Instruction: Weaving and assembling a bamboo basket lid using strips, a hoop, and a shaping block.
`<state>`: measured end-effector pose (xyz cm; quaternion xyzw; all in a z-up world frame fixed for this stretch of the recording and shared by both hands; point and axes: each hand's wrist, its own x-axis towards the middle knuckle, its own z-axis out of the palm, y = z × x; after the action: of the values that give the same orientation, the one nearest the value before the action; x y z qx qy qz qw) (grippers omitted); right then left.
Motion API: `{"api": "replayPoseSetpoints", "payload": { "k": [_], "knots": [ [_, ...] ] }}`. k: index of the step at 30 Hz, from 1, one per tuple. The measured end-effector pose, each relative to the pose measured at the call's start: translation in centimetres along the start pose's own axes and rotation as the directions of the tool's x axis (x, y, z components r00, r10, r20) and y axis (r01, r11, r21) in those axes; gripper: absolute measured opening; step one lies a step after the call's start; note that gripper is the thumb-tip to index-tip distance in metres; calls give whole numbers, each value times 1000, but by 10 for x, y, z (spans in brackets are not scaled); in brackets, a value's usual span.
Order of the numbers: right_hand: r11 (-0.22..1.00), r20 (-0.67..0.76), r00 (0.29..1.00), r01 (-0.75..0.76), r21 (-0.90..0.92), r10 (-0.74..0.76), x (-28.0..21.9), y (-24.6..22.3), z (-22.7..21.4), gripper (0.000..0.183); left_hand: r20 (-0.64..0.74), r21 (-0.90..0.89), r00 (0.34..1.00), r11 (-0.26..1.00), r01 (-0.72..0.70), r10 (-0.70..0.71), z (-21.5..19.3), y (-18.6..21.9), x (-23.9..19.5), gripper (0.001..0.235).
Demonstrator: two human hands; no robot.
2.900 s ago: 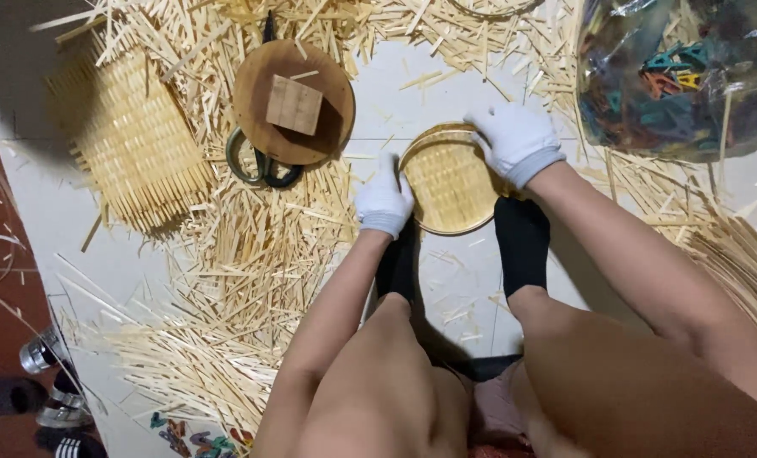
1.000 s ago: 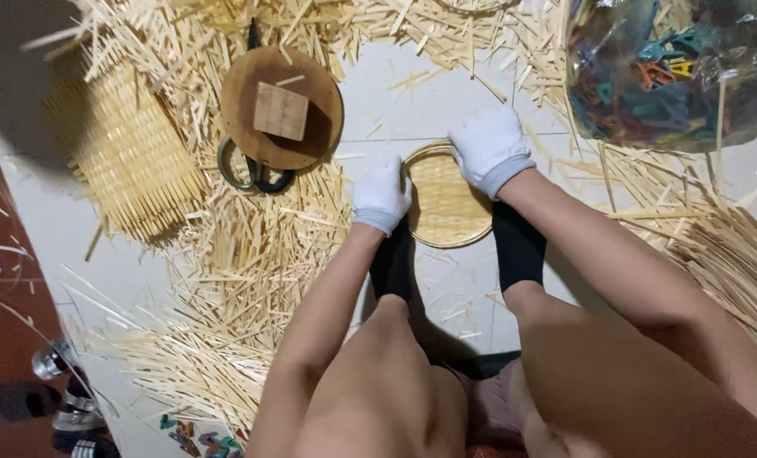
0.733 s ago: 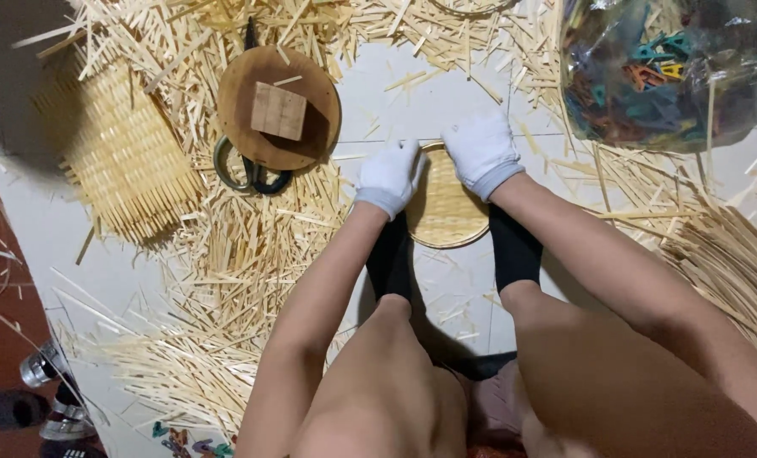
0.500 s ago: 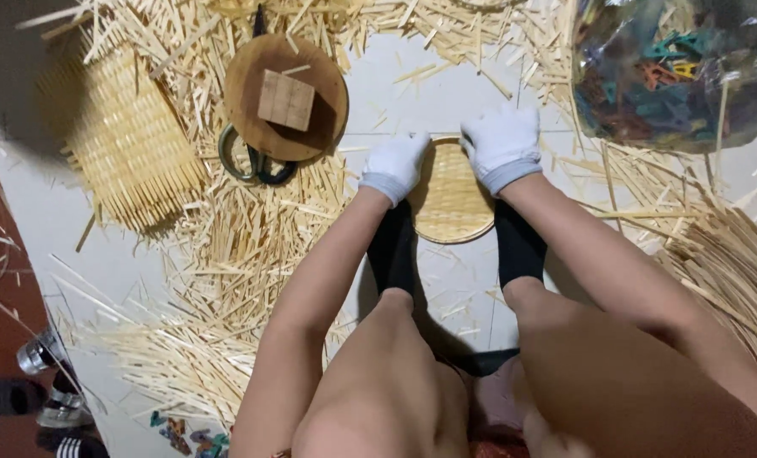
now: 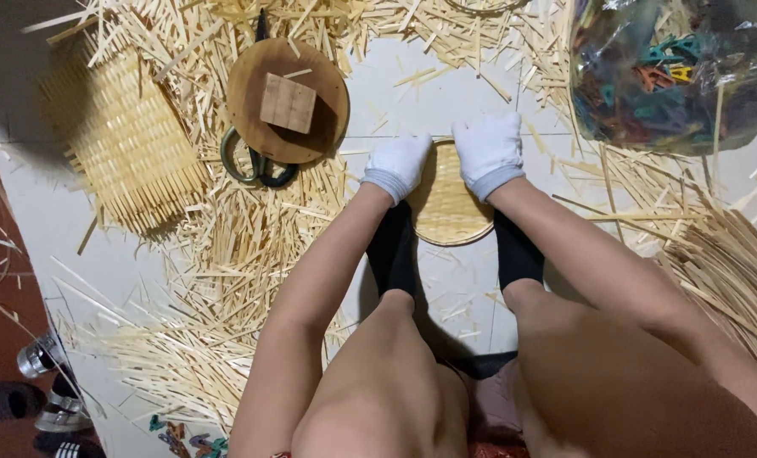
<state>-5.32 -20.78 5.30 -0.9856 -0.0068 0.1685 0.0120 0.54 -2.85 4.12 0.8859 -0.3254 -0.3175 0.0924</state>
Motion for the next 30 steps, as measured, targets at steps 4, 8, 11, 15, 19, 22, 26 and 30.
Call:
{"api": "replayPoseSetpoints", "payload": {
  "k": [4, 8, 11, 15, 19, 22, 26, 30],
  "knots": [
    [998, 22, 1000, 14, 62, -16, -8, 8, -19, 15, 22, 14, 1000, 1000, -17, 17, -12, 8, -6, 26],
    [998, -241, 969, 56, -34, -63, -30, 14, -32, 19, 0, 44, 1000, 999, 6, -6, -16, 10, -7, 26],
    [997, -388, 921, 37, 66, -9, -33, 23, -11, 34, 0, 38, 1000, 999, -14, 14, -15, 9, -4, 24],
    [995, -345, 936, 88, 57, -63, -35, 24, 4, 20, -1, 44, 1000, 999, 8, -8, -18, 16, -6, 21],
    [991, -291, 956, 79, 107, -45, -45, 21, -18, 18, 49, 35, 994, 995, 96, -97, -44, 36, -1, 30],
    [953, -363, 922, -16, 302, 131, -62, 17, -34, 54, -66, 17, 992, 994, 111, -110, -25, 25, 7, 30],
    [776, -221, 927, -105, 622, 303, -76, 33, 20, 49, -38, 57, 997, 996, 66, -64, -17, 23, 12, 30],
    [847, -319, 936, 45, 530, 150, -57, 28, 21, 36, -28, 89, 998, 994, 60, -58, -20, 22, 10, 31]
  ]
}}
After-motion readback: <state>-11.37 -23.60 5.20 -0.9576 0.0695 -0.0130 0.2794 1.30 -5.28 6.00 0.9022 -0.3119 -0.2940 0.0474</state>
